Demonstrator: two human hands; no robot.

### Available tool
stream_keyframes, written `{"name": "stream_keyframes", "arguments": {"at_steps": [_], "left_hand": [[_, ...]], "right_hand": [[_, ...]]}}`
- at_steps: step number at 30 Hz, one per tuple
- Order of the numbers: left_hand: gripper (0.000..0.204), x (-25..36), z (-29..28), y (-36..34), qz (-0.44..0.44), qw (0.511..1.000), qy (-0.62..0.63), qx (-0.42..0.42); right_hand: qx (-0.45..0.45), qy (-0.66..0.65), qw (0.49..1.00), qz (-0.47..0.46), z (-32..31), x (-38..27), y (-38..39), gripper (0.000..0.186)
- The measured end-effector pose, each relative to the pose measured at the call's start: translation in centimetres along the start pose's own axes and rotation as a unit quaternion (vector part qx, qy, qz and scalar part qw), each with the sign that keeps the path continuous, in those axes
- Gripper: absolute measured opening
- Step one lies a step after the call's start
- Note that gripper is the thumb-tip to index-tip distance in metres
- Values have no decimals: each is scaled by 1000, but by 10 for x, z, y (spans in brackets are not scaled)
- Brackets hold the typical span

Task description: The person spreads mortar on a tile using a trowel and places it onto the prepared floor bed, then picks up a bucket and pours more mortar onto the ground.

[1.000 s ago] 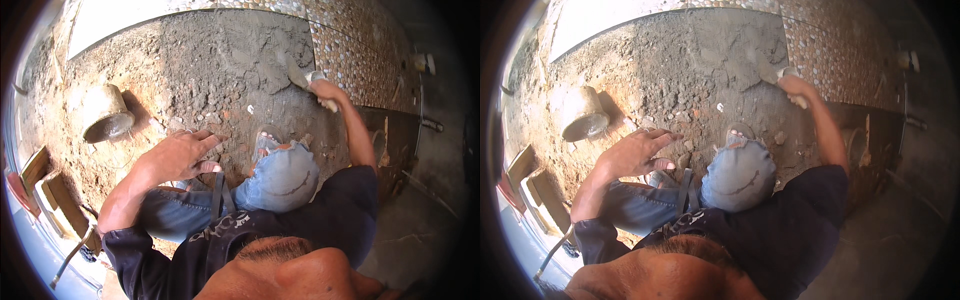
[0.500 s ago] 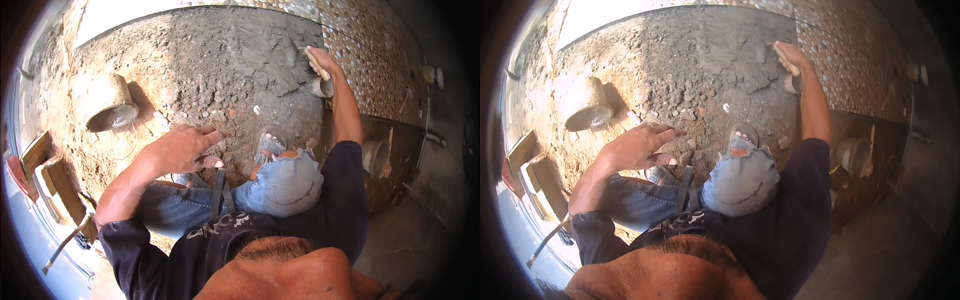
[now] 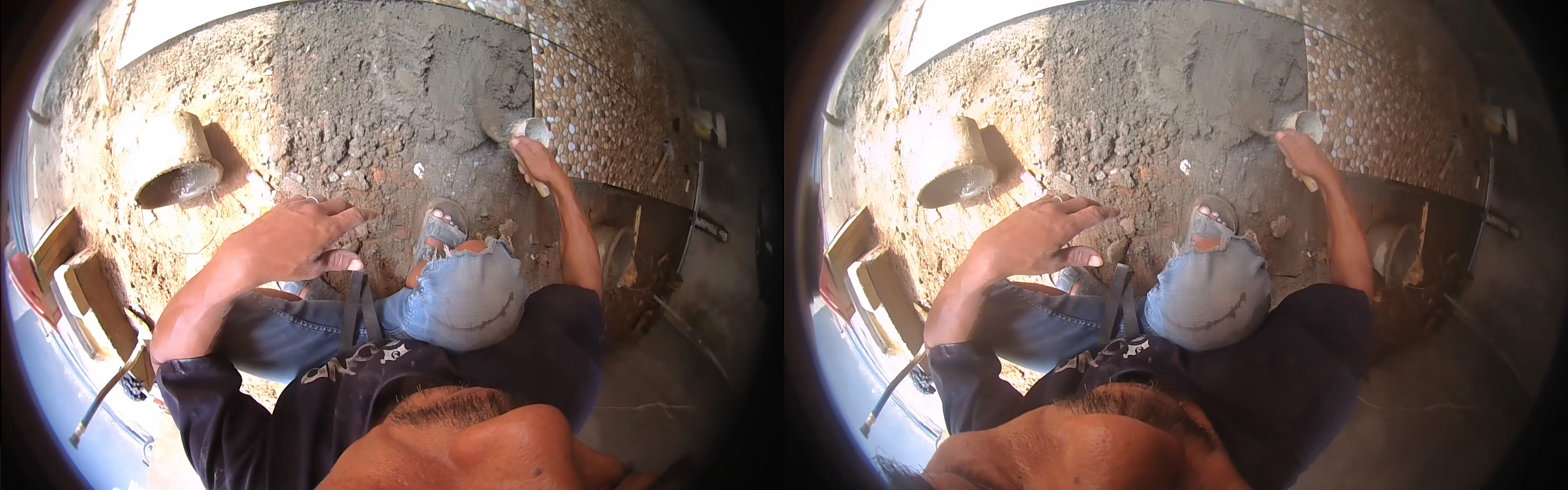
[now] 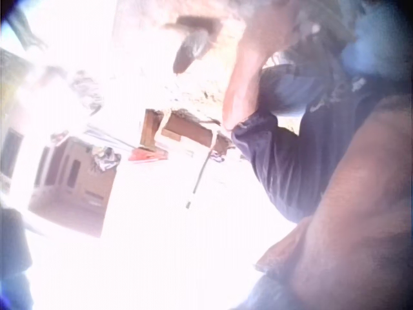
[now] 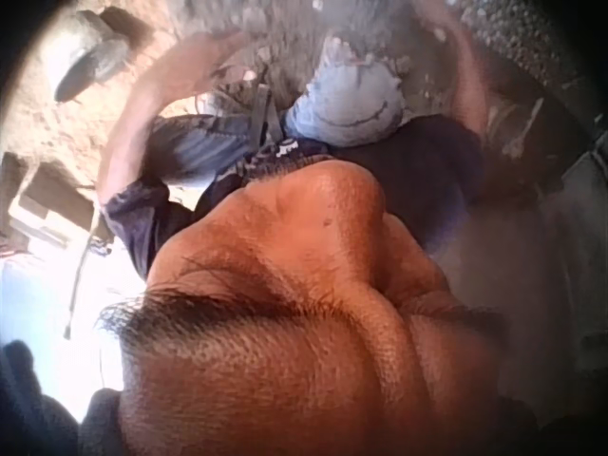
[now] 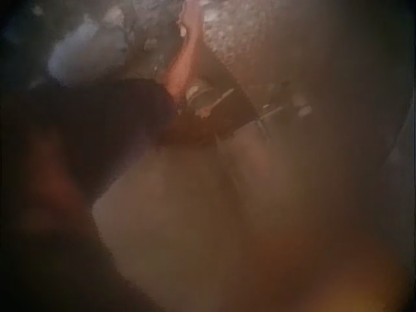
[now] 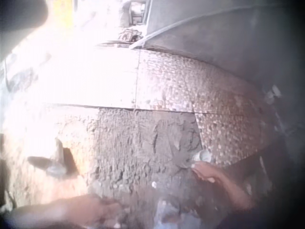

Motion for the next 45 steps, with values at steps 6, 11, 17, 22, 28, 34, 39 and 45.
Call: {"name": "stream_keyframes", "arguments": {"at_steps": [6, 11, 17, 22, 28, 34, 39, 45], "left_hand": [[65, -8, 0, 1, -3, 1000, 3, 25], [66, -6, -6, -1, 2, 999, 21, 28], [68, -11, -3, -4, -6, 999, 41, 12], [68, -8, -13, 2, -6, 999, 35, 26], [67, -4, -5, -5, 34, 999, 22, 32], [65, 2, -13, 10, 19, 998, 24, 56], [64, 8, -7, 19, 11, 999, -7, 50], [60, 37, -7, 40, 53, 995, -20, 80]], "right_hand": [[-59, 109, 992, 35, 32, 12, 23, 40], [164, 214, 961, -57, 40, -2, 45, 37], [252, 209, 944, 43, 52, 43, 16, 38], [237, 63, 969, 35, 48, 57, 26, 36], [227, 184, 956, -6, 0, -54, -32, 29], [156, 428, 890, -7, 9, -18, -84, 29], [175, 96, 975, 101, 4, 5, -109, 33], [172, -293, 932, 131, 3, -3, -109, 36]]}}
Point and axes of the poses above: each hand's wrist, its own y-axis away from the middle knuckle, its own z-axis out of the palm, x = y × z, the point moved 8 cm from there along -y, towards the middle knuckle, and after that the axes turned 8 degrees about z, right-handed, at the moved point
